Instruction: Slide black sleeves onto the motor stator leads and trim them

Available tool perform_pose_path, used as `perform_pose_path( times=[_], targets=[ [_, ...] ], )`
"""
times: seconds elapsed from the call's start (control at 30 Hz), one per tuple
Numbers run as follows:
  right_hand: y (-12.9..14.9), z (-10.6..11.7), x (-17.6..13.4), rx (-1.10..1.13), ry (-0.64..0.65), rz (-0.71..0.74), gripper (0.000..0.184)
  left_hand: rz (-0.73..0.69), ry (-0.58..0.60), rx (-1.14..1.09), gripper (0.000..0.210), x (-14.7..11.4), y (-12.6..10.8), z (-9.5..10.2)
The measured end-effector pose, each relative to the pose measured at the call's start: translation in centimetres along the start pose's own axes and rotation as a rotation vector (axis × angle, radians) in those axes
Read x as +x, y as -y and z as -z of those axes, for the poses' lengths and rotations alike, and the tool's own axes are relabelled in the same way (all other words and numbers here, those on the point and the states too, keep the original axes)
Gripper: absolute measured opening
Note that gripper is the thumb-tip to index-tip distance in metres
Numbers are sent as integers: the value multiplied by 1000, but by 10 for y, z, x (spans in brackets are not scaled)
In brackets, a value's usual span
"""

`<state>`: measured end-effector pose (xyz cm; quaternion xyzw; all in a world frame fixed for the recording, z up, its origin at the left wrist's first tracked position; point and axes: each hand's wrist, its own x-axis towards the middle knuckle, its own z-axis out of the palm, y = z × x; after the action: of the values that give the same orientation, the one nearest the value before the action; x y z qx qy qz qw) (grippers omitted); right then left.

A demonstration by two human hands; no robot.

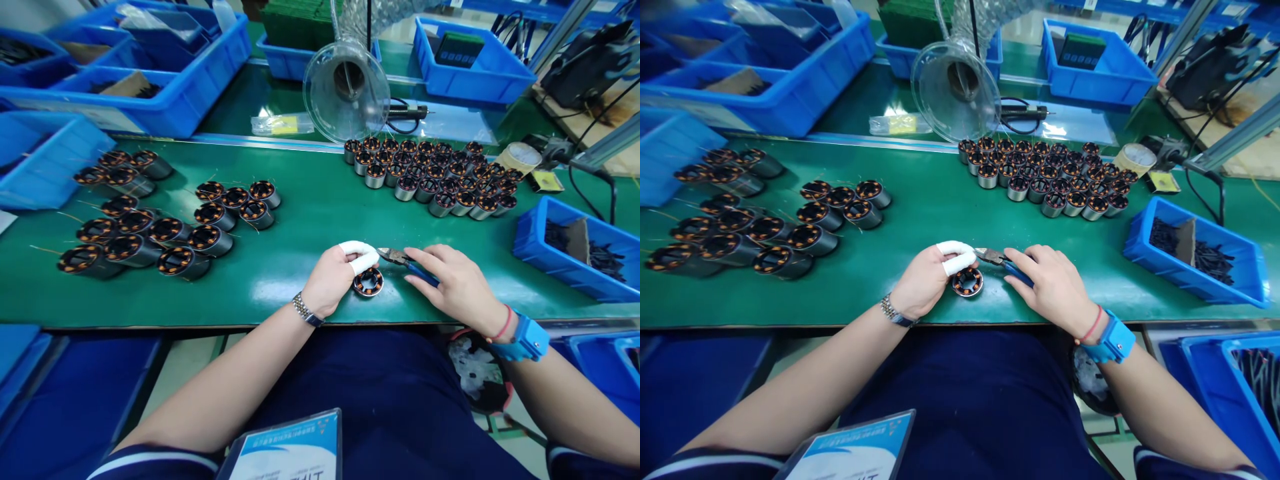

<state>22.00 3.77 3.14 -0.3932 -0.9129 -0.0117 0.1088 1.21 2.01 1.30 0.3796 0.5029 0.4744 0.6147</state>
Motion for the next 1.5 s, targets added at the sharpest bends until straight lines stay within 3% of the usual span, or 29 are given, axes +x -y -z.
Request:
perform_pose_path(
  times=[0.4,0.6,0.7,0.87,1.1,1.5],
  targets=[
    [2,4,0,-3,-9,33,39,2,-11,7,11,1,1,-2],
    [-6,7,-1,-36,-29,-73,41,-13,-6,-41,27,-7,1,5],
    [-9,13,-2,-80,-16,-97,42,-28,-52,-21,25,-12,3,12],
    [6,25,-3,-52,-106,-58,43,-36,-40,-19,16,-14,4,18],
    [34,19,-4,-88,-4,-30,39,-79,1,-42,10,-15,3,16],
    [38,14,-1,-79,21,-46,39,-84,7,-39,9,-16,3,15]
  ],
)
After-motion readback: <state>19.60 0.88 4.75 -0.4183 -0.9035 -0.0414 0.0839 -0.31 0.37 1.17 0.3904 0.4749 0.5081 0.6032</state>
